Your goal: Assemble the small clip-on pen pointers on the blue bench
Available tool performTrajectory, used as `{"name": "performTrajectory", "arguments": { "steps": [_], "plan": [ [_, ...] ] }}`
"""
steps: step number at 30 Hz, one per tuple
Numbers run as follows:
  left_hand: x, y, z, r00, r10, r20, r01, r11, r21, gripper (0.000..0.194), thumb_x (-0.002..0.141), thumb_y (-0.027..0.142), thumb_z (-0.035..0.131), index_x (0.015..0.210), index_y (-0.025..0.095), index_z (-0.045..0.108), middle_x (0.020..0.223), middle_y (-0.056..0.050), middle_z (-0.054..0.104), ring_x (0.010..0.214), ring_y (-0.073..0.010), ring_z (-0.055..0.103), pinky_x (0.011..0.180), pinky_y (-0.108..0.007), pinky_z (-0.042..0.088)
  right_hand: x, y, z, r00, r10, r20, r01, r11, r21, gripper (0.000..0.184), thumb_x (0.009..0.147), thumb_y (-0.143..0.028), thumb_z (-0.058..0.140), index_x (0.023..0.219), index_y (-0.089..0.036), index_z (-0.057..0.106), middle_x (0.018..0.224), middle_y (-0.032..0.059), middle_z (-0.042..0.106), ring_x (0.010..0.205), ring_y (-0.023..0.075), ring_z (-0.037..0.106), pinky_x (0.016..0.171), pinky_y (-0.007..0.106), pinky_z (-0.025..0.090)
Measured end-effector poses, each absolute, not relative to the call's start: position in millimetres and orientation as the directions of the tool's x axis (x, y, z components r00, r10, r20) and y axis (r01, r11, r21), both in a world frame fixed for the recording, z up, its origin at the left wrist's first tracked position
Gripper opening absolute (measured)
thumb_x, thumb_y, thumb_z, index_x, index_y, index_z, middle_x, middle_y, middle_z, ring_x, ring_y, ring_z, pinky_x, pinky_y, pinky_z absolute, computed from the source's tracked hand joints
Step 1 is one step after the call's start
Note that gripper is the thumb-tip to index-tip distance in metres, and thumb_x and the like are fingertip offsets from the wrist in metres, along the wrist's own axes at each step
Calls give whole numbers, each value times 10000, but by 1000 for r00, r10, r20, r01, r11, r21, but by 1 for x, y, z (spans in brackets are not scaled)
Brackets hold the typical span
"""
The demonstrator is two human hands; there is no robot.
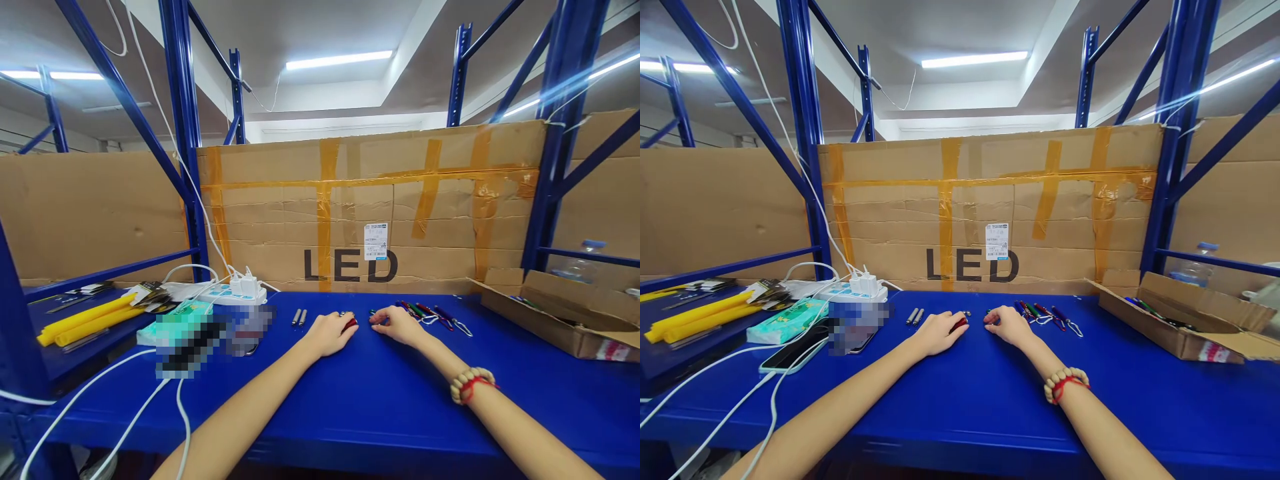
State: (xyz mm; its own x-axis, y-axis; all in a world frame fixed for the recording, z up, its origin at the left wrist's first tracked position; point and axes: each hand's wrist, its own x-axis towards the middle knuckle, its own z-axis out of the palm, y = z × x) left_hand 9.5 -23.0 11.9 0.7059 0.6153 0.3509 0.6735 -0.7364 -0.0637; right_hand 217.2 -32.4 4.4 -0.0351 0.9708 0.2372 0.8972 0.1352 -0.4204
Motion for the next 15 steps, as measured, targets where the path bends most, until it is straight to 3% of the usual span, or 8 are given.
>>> {"name": "performTrajectory", "arguments": {
  "steps": [7, 15],
  "plan": [
    [10, -23, 12, 712, 611, 346, 666, -743, -59, 346, 914, 416, 279, 1105, 216, 487, 930, -67, 605, 842, -214, 599, 694, -301, 465, 215, -40, 10, 11, 967, 256, 917, 92, -387, 177, 714, -296, 645, 873, -226, 676, 895, -7, 651, 848, 134, 598, 695, 202, 446],
    [10, -22, 10, 726, 576, 375, 646, -759, -84, 338, 914, 412, 284, 1063, 203, 503, 918, -67, 607, 828, -210, 600, 684, -296, 469, 215, -34, 4, -15, 966, 259, 882, 134, -452, 194, 698, -247, 648, 866, -154, 678, 813, 24, 655, 740, 129, 613, 683, 193, 469]
  ]
}}
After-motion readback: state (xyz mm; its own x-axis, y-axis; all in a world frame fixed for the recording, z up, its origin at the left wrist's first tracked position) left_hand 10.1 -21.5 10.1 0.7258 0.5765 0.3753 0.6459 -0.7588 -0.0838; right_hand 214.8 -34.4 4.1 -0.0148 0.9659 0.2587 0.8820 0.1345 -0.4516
